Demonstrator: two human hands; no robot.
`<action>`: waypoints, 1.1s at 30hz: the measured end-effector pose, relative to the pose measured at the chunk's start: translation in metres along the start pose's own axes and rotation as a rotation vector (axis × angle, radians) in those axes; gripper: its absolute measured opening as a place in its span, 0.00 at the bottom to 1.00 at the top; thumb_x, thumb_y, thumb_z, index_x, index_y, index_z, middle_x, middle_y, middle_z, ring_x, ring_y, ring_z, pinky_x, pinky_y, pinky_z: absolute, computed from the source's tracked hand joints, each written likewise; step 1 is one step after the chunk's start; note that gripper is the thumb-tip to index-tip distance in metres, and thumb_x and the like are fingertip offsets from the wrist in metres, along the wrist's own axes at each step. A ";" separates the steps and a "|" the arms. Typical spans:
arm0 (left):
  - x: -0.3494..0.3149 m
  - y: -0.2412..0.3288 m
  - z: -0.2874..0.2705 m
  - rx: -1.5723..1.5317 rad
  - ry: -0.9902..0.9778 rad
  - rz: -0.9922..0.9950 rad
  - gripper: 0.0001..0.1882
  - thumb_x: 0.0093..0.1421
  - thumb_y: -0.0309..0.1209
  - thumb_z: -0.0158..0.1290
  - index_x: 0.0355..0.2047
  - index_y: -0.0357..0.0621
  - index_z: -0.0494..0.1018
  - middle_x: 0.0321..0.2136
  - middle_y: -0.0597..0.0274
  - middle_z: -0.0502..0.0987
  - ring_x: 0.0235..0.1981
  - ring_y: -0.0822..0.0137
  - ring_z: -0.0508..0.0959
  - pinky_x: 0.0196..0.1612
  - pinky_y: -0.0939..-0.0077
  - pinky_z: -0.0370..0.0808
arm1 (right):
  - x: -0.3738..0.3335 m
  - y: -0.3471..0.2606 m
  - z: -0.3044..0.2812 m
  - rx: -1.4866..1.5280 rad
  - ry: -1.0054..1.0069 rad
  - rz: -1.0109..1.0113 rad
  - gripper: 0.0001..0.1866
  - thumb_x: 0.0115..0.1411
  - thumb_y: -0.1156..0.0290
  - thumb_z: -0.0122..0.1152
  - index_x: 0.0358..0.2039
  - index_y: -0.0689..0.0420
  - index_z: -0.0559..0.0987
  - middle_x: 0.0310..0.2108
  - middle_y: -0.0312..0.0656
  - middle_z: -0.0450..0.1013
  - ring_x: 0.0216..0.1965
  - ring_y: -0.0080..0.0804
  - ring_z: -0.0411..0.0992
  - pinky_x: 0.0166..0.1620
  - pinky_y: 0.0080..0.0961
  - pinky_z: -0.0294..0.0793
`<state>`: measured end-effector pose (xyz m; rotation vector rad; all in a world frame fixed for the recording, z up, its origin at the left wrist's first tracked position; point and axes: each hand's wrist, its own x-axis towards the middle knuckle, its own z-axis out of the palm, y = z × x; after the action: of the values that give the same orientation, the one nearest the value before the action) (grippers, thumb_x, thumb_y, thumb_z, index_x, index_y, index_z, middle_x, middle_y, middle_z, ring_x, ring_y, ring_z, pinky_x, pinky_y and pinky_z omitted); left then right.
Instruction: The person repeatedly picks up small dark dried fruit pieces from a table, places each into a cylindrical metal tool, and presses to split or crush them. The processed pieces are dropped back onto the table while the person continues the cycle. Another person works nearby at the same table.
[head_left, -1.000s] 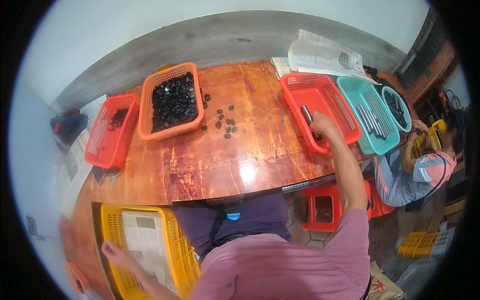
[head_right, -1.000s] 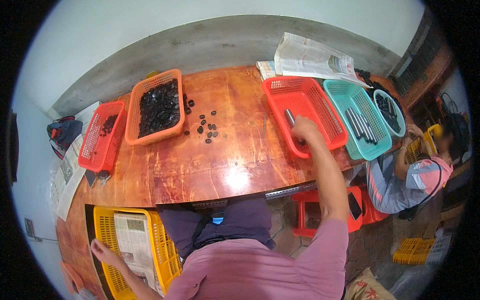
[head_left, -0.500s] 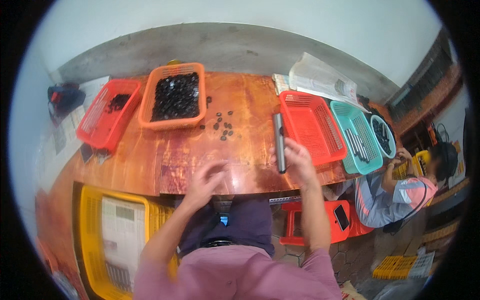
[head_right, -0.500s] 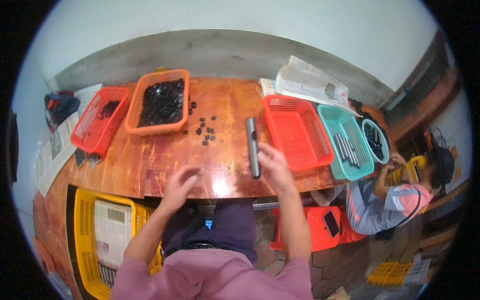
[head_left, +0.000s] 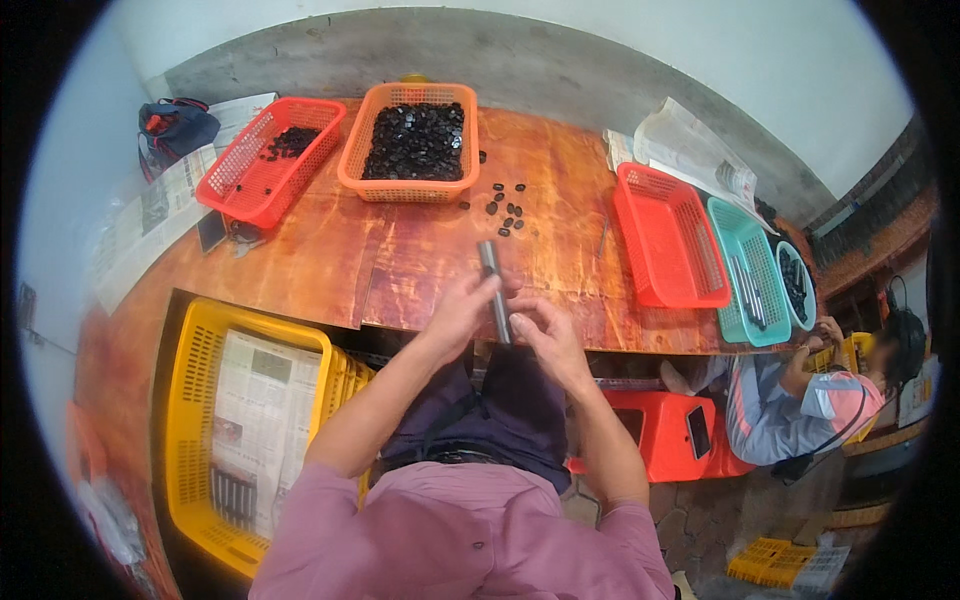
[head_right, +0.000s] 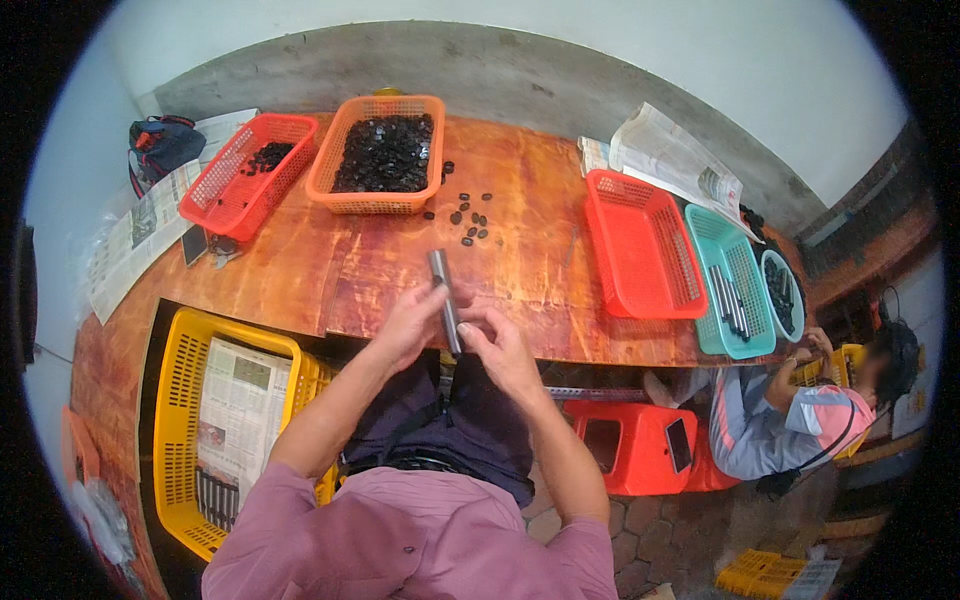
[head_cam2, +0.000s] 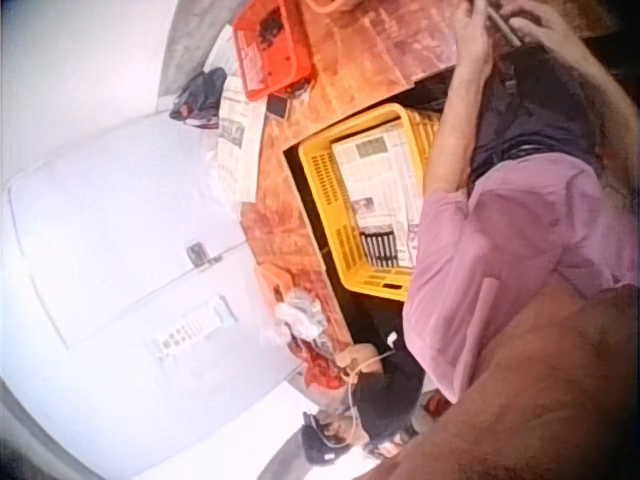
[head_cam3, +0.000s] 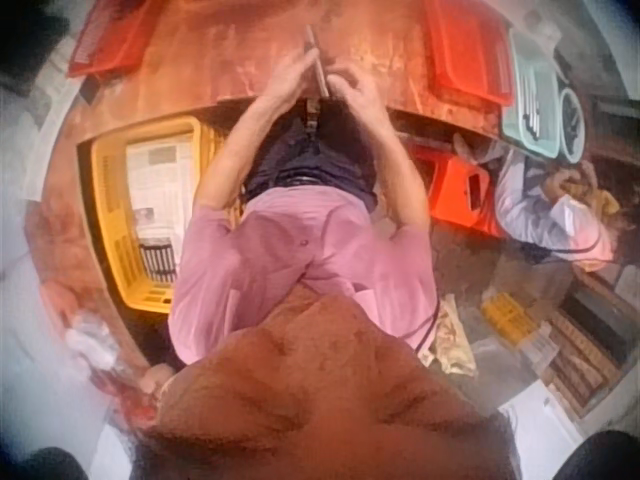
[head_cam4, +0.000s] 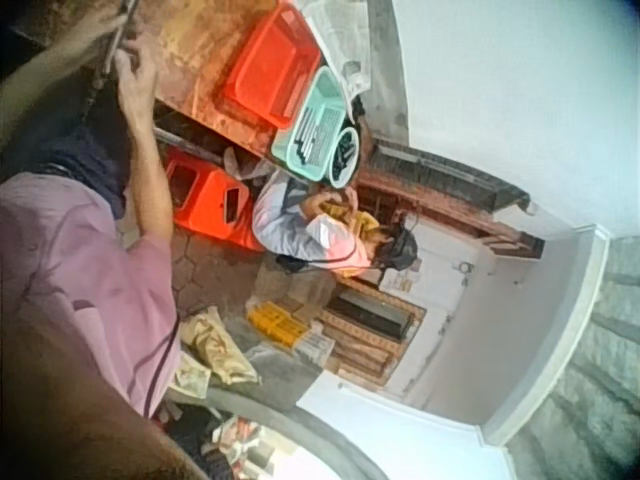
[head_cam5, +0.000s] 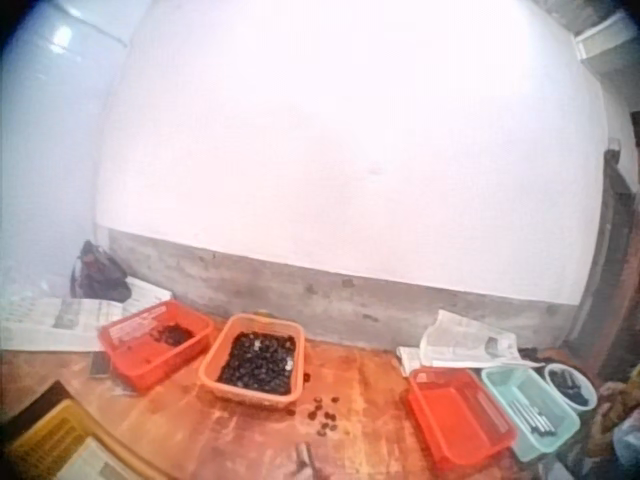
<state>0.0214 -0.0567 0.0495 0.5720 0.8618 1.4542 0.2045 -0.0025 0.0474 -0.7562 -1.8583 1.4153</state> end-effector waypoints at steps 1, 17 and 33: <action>0.000 0.005 -0.005 -0.069 0.066 0.015 0.15 0.75 0.38 0.49 0.52 0.40 0.70 0.42 0.57 0.80 0.44 0.62 0.82 0.49 0.64 0.81 | 0.005 0.000 -0.005 -0.155 -0.019 -0.071 0.11 0.68 0.75 0.62 0.49 0.62 0.81 0.42 0.41 0.82 0.43 0.23 0.80 0.43 0.23 0.79; 0.141 0.029 -0.052 0.123 0.004 -0.070 0.16 0.73 0.33 0.52 0.56 0.40 0.69 0.35 0.63 0.78 0.30 0.71 0.79 0.34 0.73 0.80 | 0.153 0.065 -0.021 -0.796 0.258 -0.170 0.11 0.60 0.70 0.68 0.43 0.53 0.84 0.35 0.49 0.75 0.40 0.48 0.76 0.43 0.42 0.75; 0.190 0.025 -0.065 -0.314 -0.244 -0.063 0.21 0.75 0.34 0.46 0.65 0.42 0.63 0.44 0.57 0.77 0.41 0.66 0.79 0.44 0.66 0.80 | 0.185 0.070 -0.052 -0.627 0.119 -0.049 0.11 0.57 0.76 0.71 0.40 0.61 0.81 0.37 0.50 0.75 0.38 0.48 0.77 0.42 0.40 0.77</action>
<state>-0.0617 0.1210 0.0009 0.4685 0.4450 1.3940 0.1371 0.1888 0.0200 -1.0523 -2.2236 0.7230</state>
